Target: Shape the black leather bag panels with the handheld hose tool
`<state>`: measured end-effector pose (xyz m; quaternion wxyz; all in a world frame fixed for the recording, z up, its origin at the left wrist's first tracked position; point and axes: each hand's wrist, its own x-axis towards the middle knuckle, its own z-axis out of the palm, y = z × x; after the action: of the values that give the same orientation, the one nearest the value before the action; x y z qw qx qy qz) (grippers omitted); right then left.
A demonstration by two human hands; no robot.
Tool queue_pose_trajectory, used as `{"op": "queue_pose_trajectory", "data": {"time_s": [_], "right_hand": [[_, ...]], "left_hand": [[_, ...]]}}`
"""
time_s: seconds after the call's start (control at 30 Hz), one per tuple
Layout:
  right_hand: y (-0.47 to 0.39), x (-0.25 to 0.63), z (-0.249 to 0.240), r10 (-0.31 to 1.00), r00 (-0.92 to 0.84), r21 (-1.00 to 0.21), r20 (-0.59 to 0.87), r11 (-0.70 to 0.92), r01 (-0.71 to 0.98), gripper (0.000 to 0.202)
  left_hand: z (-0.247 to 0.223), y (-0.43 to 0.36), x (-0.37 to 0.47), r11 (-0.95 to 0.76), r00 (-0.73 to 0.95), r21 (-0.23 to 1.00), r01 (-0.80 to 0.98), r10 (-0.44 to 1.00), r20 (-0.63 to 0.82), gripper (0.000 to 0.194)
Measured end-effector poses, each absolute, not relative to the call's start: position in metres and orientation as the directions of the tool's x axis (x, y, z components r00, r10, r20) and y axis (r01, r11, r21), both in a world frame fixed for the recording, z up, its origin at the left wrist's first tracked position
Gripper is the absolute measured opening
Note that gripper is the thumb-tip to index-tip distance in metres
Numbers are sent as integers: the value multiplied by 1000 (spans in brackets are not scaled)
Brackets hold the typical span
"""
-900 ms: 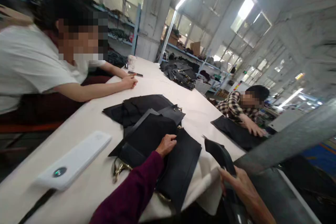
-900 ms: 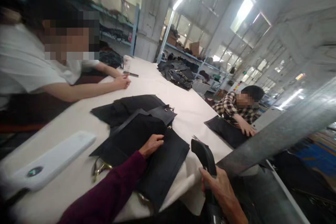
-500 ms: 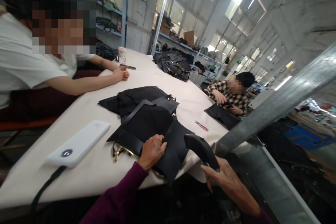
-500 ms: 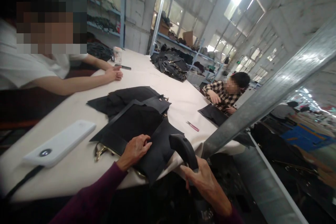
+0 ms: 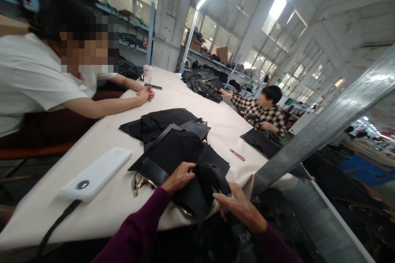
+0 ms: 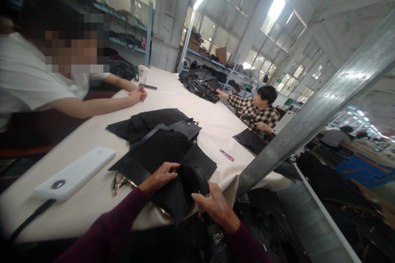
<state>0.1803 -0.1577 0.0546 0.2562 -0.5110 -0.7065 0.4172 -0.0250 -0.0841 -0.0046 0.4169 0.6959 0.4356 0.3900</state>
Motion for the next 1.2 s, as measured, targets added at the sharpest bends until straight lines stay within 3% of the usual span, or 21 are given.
{"op": "queue_pose_trajectory", "data": {"time_s": [0.13,0.33,0.63,1.0,1.2], "right_hand": [[-154,181,50,930,-364,-865,-48,143,481,18],[-140,177,56,955,-294,-874,-38,111,473,24],[-147,186,76,979,-204,-858,-23,85,506,29],[-173,181,59,942,-332,-860,-41,136,492,18],[-148,169,56,950,-311,-848,-10,157,506,28]], "left_hand": [[-6,-77,-28,-152,401,986,-65,901,165,48],[-13,-75,-31,-25,419,970,-240,899,127,49],[-12,-73,-31,5,337,966,-259,938,86,54],[-13,-76,-31,-2,409,961,-275,905,119,50],[-9,-82,-35,-74,383,972,-221,910,157,52]]}}
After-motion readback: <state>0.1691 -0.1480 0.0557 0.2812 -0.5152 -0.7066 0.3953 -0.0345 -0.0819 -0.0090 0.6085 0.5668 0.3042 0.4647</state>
